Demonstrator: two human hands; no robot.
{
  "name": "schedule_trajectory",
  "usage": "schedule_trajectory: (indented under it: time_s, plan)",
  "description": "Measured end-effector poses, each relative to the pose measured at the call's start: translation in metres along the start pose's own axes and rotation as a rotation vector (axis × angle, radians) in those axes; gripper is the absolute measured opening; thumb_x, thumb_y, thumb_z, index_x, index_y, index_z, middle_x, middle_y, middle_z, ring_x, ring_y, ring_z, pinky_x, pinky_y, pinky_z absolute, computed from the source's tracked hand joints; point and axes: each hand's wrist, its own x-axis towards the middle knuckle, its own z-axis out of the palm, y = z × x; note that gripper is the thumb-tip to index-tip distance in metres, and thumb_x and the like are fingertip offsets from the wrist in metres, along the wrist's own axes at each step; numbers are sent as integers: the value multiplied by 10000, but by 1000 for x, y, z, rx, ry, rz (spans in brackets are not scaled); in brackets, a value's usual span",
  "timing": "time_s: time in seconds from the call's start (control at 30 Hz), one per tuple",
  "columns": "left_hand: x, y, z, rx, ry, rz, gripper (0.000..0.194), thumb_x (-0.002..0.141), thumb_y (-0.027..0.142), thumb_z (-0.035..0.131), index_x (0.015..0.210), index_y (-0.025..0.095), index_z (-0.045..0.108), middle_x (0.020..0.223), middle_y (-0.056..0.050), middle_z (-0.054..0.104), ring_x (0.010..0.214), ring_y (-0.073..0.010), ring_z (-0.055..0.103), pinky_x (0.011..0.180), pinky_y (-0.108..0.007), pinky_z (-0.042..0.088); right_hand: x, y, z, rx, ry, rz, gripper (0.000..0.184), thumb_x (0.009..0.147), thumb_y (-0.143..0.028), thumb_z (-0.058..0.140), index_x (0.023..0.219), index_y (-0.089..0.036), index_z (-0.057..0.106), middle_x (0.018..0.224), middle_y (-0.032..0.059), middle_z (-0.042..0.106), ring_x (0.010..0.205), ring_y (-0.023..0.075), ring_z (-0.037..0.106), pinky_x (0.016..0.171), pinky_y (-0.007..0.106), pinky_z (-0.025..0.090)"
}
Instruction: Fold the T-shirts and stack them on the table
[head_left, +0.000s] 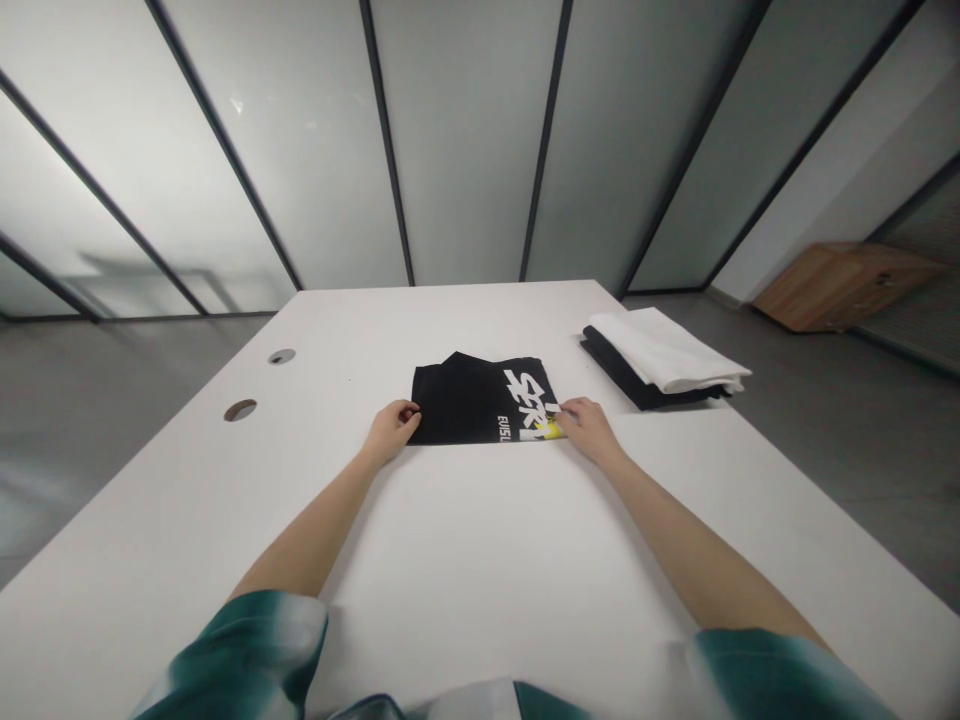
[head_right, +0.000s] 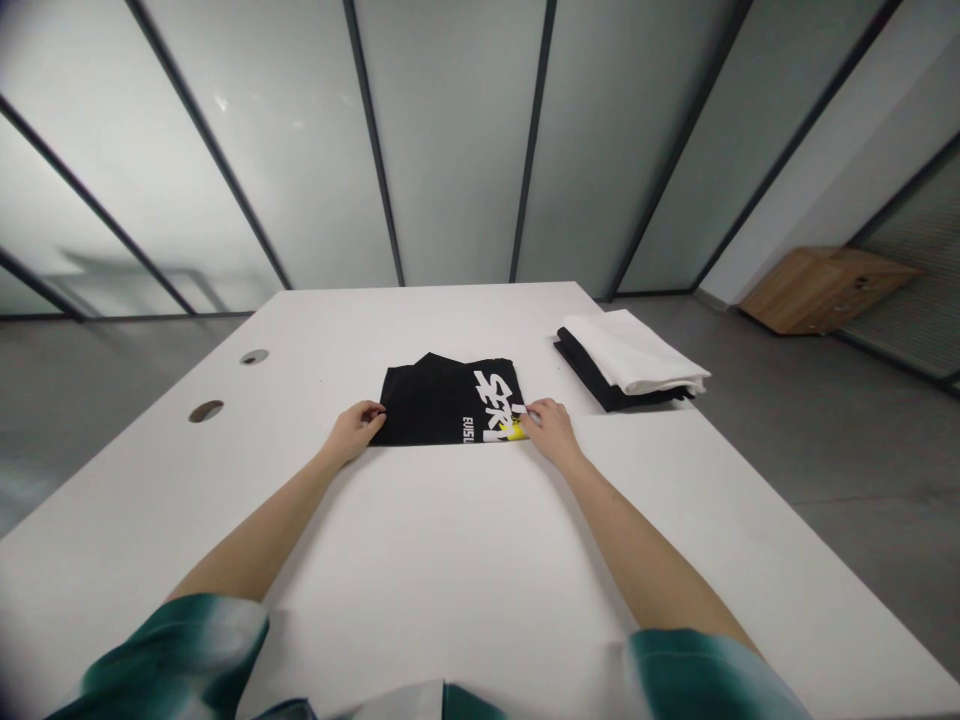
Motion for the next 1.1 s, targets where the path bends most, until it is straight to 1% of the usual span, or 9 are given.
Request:
schedule_trajectory:
  time_s: [0.4, 0.57, 0.67, 0.77, 0.9, 0.97, 1.03, 1.1]
  plan:
    - [0, 1, -1, 5, -4, 6, 222, 817, 322, 557, 955, 197, 678, 829, -41, 674, 796, -200, 637, 809, -357, 516, 0, -2, 0, -45, -15, 10, 270, 872, -289, 544, 946, -133, 751, 1016, 129, 708, 964, 238, 612, 930, 333, 412]
    - [1, -2, 1, 10, 27, 70, 217, 811, 321, 563, 953, 199, 673, 923, -55, 652, 876, -206, 639, 871, -373, 524, -2, -7, -1, -144, -20, 53, 295, 860, -361, 596, 988, -135, 737, 1049, 136, 684, 988, 262, 590, 905, 353, 411]
    - [1, -3, 1, 12, 40, 102, 232, 812, 328, 565, 978, 200, 664, 996, -67, 634, 912, -207, 633, 903, -385, 523, -3, -10, -3, -177, -41, 79, 273, 863, -358, 598, 976, -148, 731, 1041, 128, 673, 988, 264, 581, 887, 353, 409]
    - [1, -4, 1, 8, 30, 107, 235, 816, 322, 557, 993, 199, 652, 1022, -72, 628, 922, -206, 630, 913, -391, 521, -3, -11, -4, -179, -51, 92, 245, 867, -345, 587, 940, -158, 728, 1033, 123, 667, 986, 264, 574, 880, 356, 407]
    - [0, -5, 2, 12, 21, 100, 255, 822, 324, 551, 1024, 194, 638, 1037, -77, 626, 939, -210, 632, 925, -392, 515, -4, -10, -2, -133, -31, 99, 239, 867, -336, 572, 922, -161, 726, 1022, 119, 671, 986, 263, 576, 888, 365, 410]
    - [0, -5, 3, 11, 25, 87, 294, 829, 326, 550, 1080, 192, 621, 1107, -89, 623, 971, -213, 634, 924, -387, 516, -4, -8, -1, -83, -19, 104, 259, 874, -334, 553, 952, -157, 725, 1024, 118, 677, 990, 257, 584, 905, 367, 413]
    - [1, -4, 3, 28, 25, 76, 337, 836, 316, 547, 1143, 190, 601, 1179, -105, 616, 1011, -222, 630, 936, -393, 510, -3, -5, -1, -30, -6, 121, 298, 890, -337, 523, 1021, -151, 714, 1048, 120, 680, 986, 250, 597, 911, 367, 425]
    - [3, -2, 4, 75, 9, 79, 344, 847, 292, 534, 1166, 184, 599, 1191, -118, 624, 1050, -240, 619, 976, -417, 485, 2, -5, -4, -14, 3, 131, 336, 899, -324, 499, 1103, -139, 692, 1094, 136, 676, 993, 253, 605, 914, 371, 436]
